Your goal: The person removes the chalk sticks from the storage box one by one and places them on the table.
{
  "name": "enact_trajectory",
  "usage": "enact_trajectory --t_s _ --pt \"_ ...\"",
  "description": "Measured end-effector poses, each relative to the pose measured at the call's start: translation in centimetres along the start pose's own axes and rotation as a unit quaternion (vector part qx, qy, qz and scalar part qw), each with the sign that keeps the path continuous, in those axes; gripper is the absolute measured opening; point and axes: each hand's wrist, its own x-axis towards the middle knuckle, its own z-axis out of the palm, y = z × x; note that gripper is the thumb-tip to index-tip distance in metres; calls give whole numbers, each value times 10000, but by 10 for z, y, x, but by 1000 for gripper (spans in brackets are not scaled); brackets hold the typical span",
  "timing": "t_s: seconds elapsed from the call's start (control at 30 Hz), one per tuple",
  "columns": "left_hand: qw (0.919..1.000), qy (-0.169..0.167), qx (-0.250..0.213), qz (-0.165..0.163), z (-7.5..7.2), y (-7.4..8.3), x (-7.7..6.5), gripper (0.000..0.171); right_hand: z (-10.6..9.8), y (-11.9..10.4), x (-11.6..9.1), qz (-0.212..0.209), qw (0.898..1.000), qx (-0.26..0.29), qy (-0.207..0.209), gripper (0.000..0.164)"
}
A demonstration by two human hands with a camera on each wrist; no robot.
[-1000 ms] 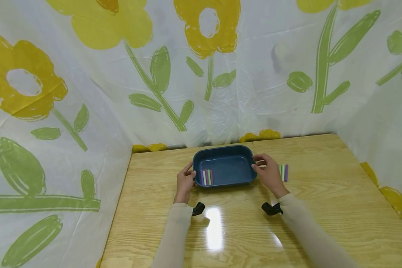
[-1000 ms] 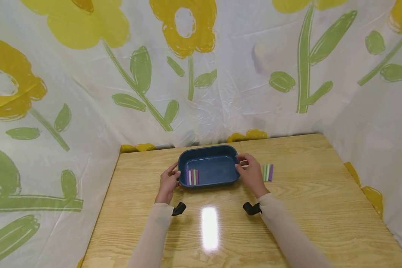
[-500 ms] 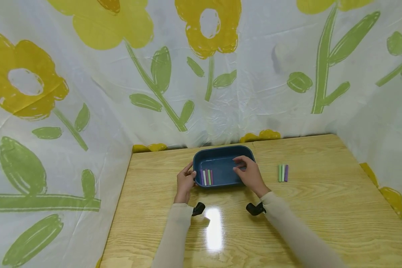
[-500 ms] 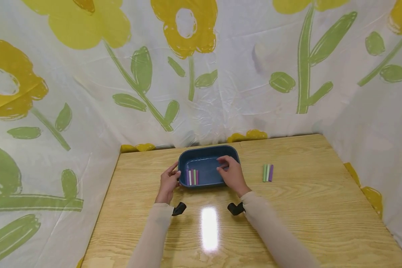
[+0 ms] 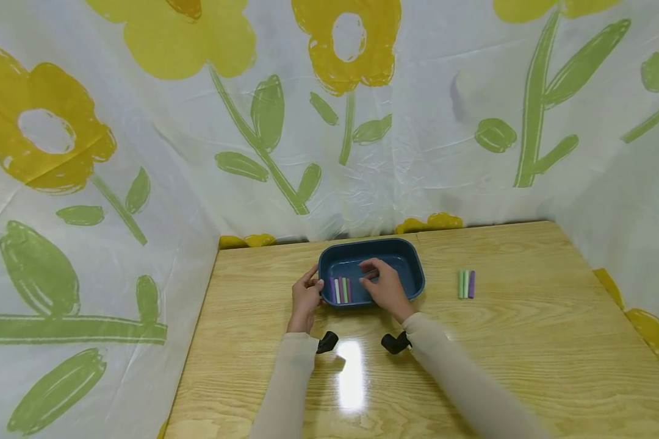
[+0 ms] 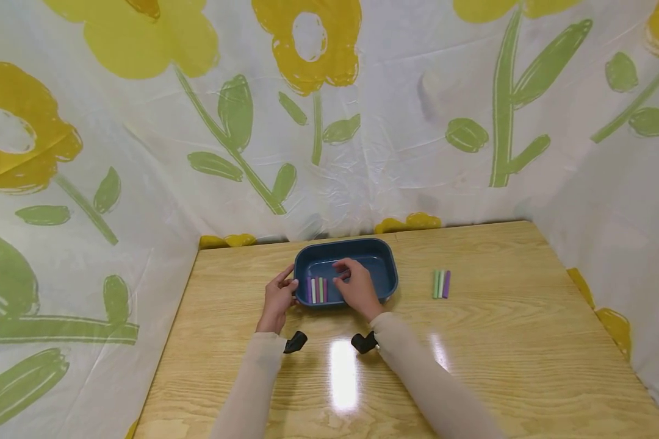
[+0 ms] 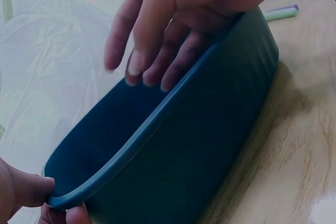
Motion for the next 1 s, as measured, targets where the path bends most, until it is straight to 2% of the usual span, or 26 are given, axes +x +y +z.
enact_trajectory --t_s 0.53,0.73,1.0 --pt "10000 -23 -88 22 0 -1 1 45 26 -7 10 -97 9999 54 -47 29" --pt "10000 -38 -68 39 0 -1 0 45 29 -7 15 123 9997 -116 -201 30" --pt "9999 -27 -83 68 0 0 -1 46 24 -5 24 680 9934 -526 -761 35"
